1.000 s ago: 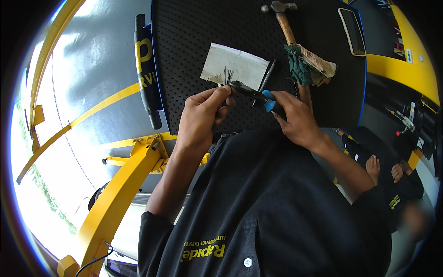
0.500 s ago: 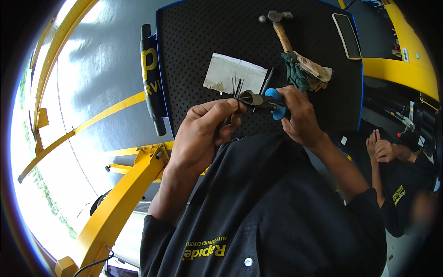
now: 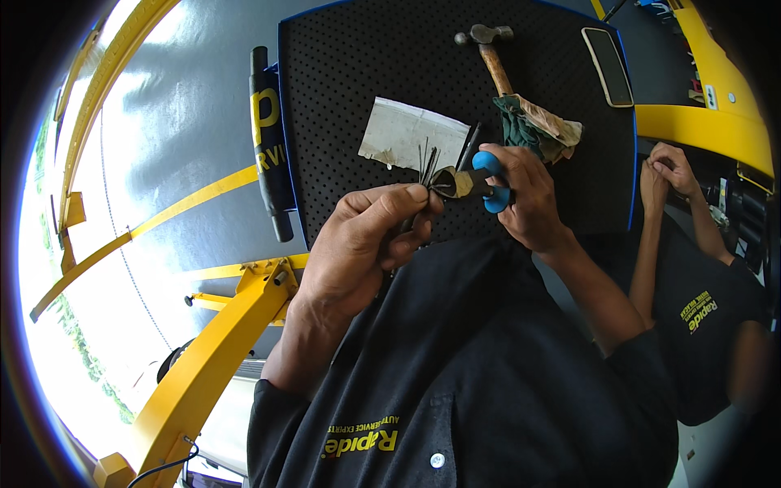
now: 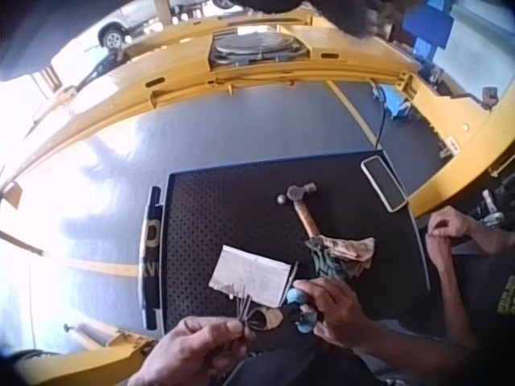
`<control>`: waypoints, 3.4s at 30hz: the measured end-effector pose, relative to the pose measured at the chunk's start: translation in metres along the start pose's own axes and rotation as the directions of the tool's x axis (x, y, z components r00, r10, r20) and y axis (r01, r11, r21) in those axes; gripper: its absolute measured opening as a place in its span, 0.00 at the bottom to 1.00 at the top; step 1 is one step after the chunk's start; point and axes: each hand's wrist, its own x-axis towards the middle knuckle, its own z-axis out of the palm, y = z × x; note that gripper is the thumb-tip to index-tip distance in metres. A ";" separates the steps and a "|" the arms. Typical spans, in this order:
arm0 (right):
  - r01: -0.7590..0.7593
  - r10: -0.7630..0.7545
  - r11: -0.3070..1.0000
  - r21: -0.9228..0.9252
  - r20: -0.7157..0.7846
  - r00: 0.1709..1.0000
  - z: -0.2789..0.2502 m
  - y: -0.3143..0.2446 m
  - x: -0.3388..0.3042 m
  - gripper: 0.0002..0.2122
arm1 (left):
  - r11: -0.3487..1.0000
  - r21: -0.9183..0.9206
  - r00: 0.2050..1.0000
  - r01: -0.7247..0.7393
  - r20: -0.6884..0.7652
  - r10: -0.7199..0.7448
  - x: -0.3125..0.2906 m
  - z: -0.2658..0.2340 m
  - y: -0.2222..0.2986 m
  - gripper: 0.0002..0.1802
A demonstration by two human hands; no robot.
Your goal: The person uses a hammer to bend a metal rod on the floor, then moves to a tool cart to cut and trim multiple metal rods with pliers. The person returns to the floor to hammer another rod and finishes by organizing tools in a drawer.
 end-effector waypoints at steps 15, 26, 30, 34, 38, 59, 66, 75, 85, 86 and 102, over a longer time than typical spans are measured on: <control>0.076 -0.076 0.997 -0.011 0.024 0.997 -0.010 0.009 0.011 0.21 | 0.996 0.073 0.999 -0.046 0.028 0.044 0.001 -0.005 0.003 0.17; -0.377 0.312 0.922 0.094 0.400 0.862 0.017 -0.007 -0.024 0.09 | 0.991 0.083 0.982 0.104 -0.165 -0.089 0.044 -0.043 -0.030 0.14; -0.673 0.488 0.728 0.128 0.592 0.641 0.021 -0.016 -0.033 0.11 | 0.990 0.109 0.976 0.092 -0.205 -0.068 0.061 -0.051 -0.047 0.14; -0.507 0.433 0.861 0.042 0.464 0.773 0.016 -0.017 -0.032 0.14 | 0.986 0.158 0.973 0.052 -0.230 -0.014 0.061 -0.048 -0.047 0.15; -0.268 0.298 0.952 -0.146 0.260 0.918 0.013 -0.014 -0.026 0.19 | 0.985 0.171 0.976 0.031 -0.217 0.007 0.049 -0.039 -0.037 0.15; -0.020 0.025 0.986 -0.163 0.031 0.999 -0.002 -0.002 -0.010 0.29 | 0.991 0.123 0.991 -0.053 0.126 0.037 0.023 -0.029 -0.011 0.20; -0.010 0.003 0.980 -0.200 -0.040 0.999 -0.001 -0.005 -0.010 0.30 | 0.932 0.321 0.986 -0.168 0.042 0.163 0.013 -0.017 -0.011 0.21; 0.020 -0.024 0.994 -0.109 -0.028 0.999 -0.007 -0.003 -0.007 0.30 | 0.913 0.345 0.976 -0.219 0.074 0.206 0.010 -0.012 -0.009 0.22; 0.018 -0.019 0.996 -0.089 -0.007 1.000 -0.013 0.000 -0.009 0.24 | 0.901 0.363 0.972 -0.236 0.096 0.216 0.009 -0.006 -0.008 0.22; 0.014 -0.015 0.996 -0.084 -0.012 1.000 -0.012 0.000 -0.009 0.22 | 0.906 0.355 0.973 -0.232 0.099 0.210 0.010 -0.007 -0.008 0.22; -0.389 0.344 0.916 0.097 0.311 0.886 0.009 -0.013 -0.026 0.12 | 0.969 0.242 0.998 -0.043 -0.027 0.051 0.042 -0.040 -0.028 0.17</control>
